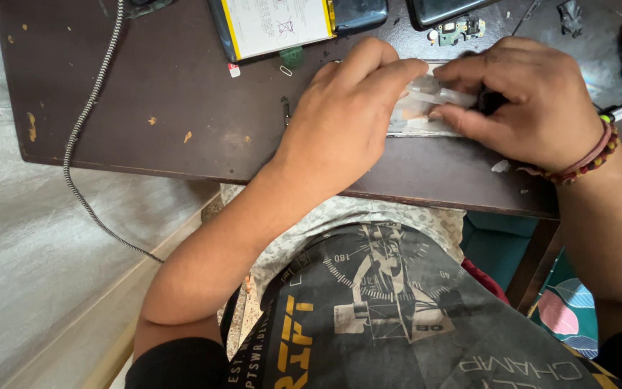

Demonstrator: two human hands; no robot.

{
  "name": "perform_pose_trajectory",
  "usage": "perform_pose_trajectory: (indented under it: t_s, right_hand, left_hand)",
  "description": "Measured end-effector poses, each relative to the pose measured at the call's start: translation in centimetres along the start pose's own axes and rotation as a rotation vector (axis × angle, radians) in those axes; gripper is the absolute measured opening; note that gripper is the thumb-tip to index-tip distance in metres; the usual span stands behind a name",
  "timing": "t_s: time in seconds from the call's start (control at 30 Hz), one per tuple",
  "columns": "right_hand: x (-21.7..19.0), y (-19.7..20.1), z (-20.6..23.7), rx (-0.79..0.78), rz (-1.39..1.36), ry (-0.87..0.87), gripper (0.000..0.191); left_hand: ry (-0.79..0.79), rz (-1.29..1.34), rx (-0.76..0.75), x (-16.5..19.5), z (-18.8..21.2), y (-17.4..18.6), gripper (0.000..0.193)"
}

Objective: The person works on a disassembled smartphone lying on a wooden desk, holding the frame steady with one hand while using a green-handled precision blade to pry and scrape components and adhesive inside the phone chassis. They reposition the phone and continue prying at different edges, with a battery, screwdriver, and other phone parts on the desk.

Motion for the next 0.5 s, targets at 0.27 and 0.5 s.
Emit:
perform_pose_trajectory:
  t_s: [0.27, 0.5]
  right_hand:
    - [1.0, -0.2, 0.8, -0.021, -0.14, 0.046, 0.019]
    - [1.0, 0.2, 1.1, -0.091, -0.201, 0.062, 0.017]
  left_hand:
    - [-0.01, 0.005, -0.019, 0.8, 0.2, 0.1, 0.03]
    - [-0.028, 0.136, -0.023, 0.9, 0.5, 1.1, 0.039]
Point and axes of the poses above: each hand's wrist, its own z-axis away from the middle knuckle, its own y-axis out of the back of the hand, x = y × z, the point moved 1 cm from there along -z, towards the middle knuckle, and after that the axes turned 8 degrees about -x, right-handed, at the moved point
